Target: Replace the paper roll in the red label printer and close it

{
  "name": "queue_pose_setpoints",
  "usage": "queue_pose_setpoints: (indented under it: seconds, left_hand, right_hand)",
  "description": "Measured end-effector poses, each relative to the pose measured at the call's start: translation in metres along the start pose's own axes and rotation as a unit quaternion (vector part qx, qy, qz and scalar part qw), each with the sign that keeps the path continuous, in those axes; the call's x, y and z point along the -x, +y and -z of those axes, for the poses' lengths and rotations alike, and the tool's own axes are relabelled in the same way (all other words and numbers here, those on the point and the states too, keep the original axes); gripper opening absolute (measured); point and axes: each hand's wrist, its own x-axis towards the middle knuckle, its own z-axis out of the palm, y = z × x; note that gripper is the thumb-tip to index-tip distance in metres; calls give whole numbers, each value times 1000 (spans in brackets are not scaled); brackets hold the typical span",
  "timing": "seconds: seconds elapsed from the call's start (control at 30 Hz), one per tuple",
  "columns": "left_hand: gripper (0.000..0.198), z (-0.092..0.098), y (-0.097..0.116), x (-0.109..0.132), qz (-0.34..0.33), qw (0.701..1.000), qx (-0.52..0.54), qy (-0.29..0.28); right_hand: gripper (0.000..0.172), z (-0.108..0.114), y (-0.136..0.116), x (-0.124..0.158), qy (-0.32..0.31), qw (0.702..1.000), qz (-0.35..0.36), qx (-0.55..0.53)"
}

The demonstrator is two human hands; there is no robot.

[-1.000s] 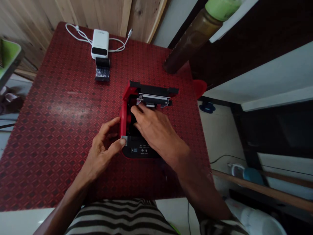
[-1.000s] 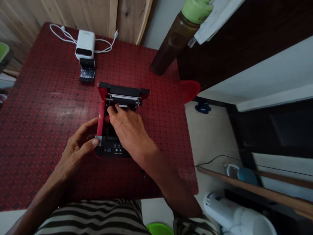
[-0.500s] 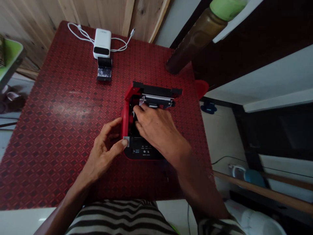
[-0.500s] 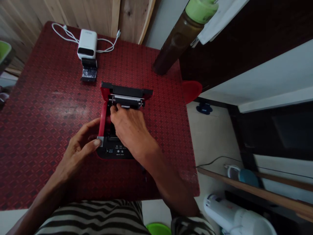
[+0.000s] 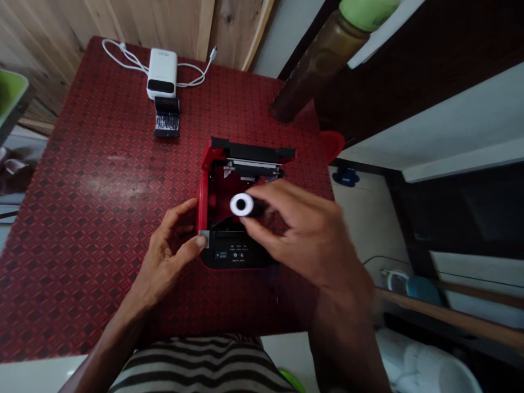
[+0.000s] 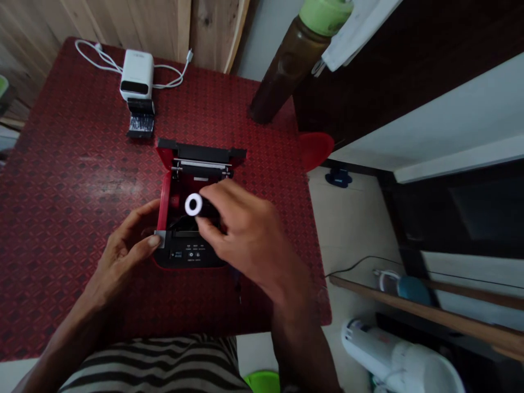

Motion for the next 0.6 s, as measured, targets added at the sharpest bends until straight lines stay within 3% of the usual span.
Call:
queue_pose_setpoints:
  seconds: [0.1, 0.2, 0.27, 0.3, 0.43, 0.6]
  left_hand:
    - [67, 0, 0, 1, 6, 1000, 1, 3]
    - [66, 0, -2, 1, 0, 1000, 6, 5]
    - [65, 0, -3, 0, -8, 1000, 2, 4]
    - [64, 0, -3, 0, -11, 1000, 0, 3]
    - [62, -1, -4, 0, -13, 1000, 2, 3]
    - [64, -1, -4, 1, -17, 1000, -6, 14]
  right_hand:
    - [24, 10, 30, 19, 138, 974, -104, -144]
    - [28, -1, 67, 35, 263, 922, -182, -218]
    - [19, -19, 89, 42, 234, 918, -234, -219]
    - [27, -29, 97, 45, 231, 917, -242, -218]
    - [33, -60, 111, 53, 153, 925, -268, -223]
    - [34, -66, 114, 57, 109, 925, -280, -233]
